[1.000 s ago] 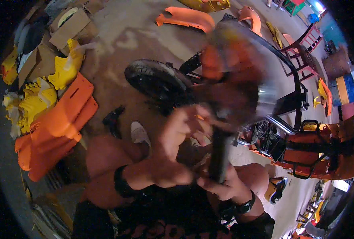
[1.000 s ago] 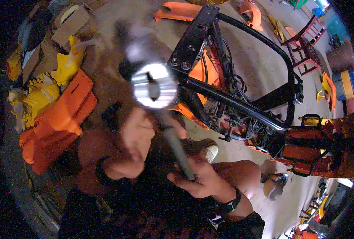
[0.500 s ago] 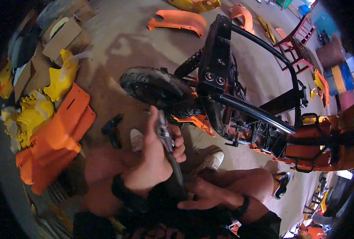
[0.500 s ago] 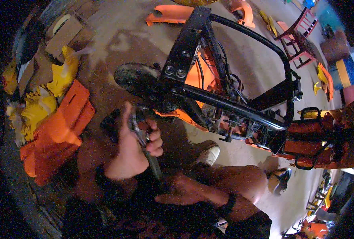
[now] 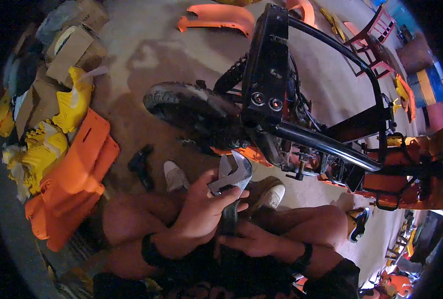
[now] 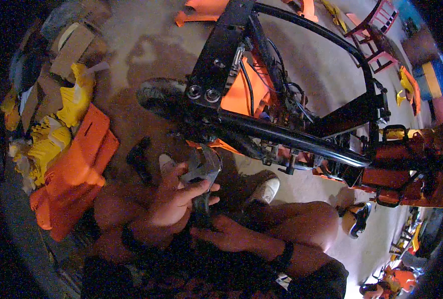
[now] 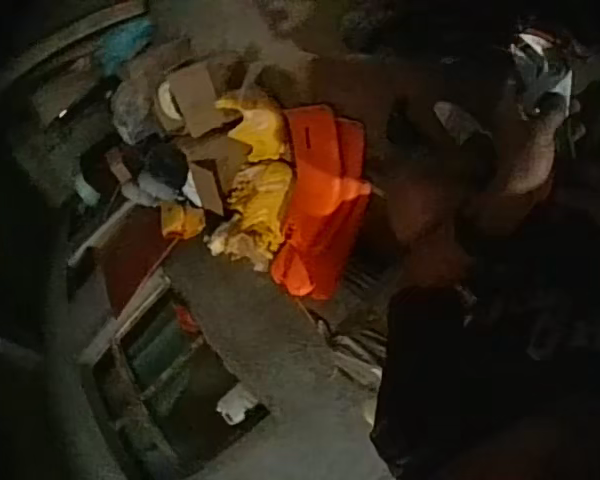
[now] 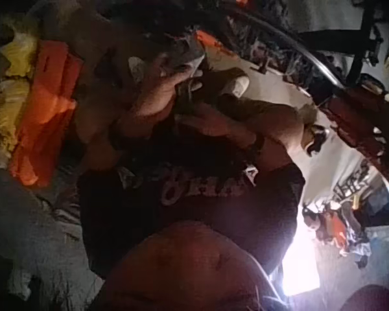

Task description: Using an adjustable wrench and socket wrench to adjust or disassemble parts of a motorcycle frame near the rear wheel.

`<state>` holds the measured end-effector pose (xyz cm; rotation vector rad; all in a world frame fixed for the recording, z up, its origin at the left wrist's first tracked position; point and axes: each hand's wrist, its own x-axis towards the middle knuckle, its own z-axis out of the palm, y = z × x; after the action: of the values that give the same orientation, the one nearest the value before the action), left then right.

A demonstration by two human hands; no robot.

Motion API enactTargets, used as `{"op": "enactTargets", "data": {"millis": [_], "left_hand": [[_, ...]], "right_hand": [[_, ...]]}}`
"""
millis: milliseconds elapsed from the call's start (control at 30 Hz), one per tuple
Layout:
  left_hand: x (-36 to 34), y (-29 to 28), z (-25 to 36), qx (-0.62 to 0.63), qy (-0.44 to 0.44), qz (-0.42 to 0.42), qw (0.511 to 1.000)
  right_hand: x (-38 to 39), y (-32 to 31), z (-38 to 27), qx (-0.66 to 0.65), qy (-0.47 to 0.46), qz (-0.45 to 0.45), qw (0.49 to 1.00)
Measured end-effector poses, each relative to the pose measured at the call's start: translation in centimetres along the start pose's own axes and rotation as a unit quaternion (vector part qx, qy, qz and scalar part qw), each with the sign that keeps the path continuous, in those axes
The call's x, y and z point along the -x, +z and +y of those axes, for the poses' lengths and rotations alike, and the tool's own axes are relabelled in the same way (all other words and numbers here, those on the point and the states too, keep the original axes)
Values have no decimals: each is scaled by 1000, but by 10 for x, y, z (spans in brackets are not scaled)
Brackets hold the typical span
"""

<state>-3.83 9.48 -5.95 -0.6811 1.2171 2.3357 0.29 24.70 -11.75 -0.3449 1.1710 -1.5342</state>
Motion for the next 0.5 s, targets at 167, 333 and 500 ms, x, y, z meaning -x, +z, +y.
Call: {"op": "enactTargets", "data": {"millis": [167,333,500], "left_hand": [[-4,1,9,-56,-33,-36,997],[-4,3,10,-74,-36,-45,996],[-6,0,15,-54,-49,-42,996]], "right_hand": [[-1,5,2,14,27,0,1000],[-2,7,-3,44,-94,7,995],[-6,6,-6,51,-81,-7,995]]}}
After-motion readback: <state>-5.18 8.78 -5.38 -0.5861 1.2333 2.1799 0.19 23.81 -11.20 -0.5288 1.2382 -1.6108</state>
